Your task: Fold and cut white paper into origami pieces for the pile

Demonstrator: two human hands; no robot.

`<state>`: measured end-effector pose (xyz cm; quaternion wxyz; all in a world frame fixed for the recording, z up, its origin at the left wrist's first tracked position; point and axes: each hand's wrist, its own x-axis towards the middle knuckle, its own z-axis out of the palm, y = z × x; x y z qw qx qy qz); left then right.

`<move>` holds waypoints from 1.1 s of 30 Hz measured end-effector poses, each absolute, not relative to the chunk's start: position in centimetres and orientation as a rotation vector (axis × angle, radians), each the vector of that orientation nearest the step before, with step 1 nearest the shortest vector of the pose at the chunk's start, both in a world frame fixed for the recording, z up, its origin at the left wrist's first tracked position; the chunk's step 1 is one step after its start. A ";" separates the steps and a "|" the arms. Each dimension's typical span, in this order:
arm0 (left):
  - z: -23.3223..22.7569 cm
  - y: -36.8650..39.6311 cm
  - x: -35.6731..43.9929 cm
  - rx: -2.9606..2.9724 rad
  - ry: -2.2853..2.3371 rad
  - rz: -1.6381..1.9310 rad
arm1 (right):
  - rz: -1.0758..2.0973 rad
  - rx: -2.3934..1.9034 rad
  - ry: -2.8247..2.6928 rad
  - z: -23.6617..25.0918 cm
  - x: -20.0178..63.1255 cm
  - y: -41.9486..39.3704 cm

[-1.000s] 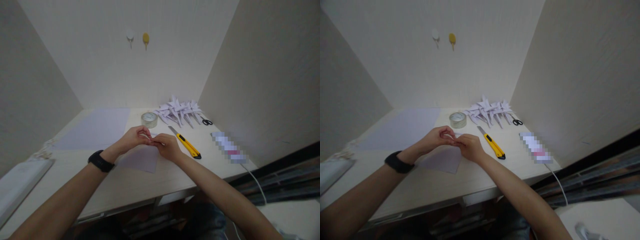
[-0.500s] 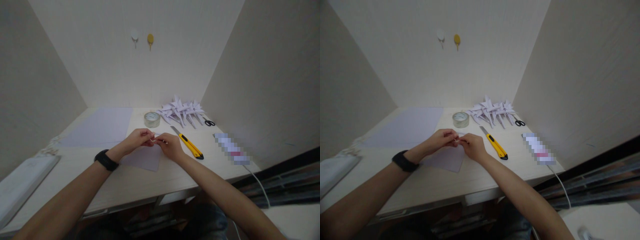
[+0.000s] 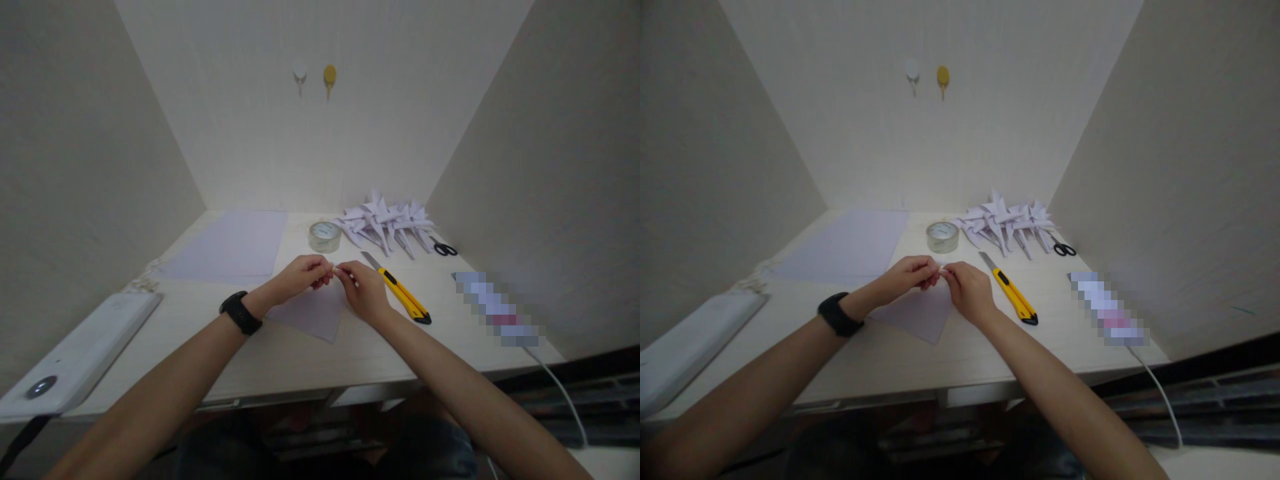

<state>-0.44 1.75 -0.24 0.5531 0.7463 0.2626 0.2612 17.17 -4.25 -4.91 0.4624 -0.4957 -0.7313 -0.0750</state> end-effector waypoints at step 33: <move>-1.5 1.8 -0.2 2.311 0.893 0.816 | -0.204 -1.407 -2.099 -4.3 17.0 -4.8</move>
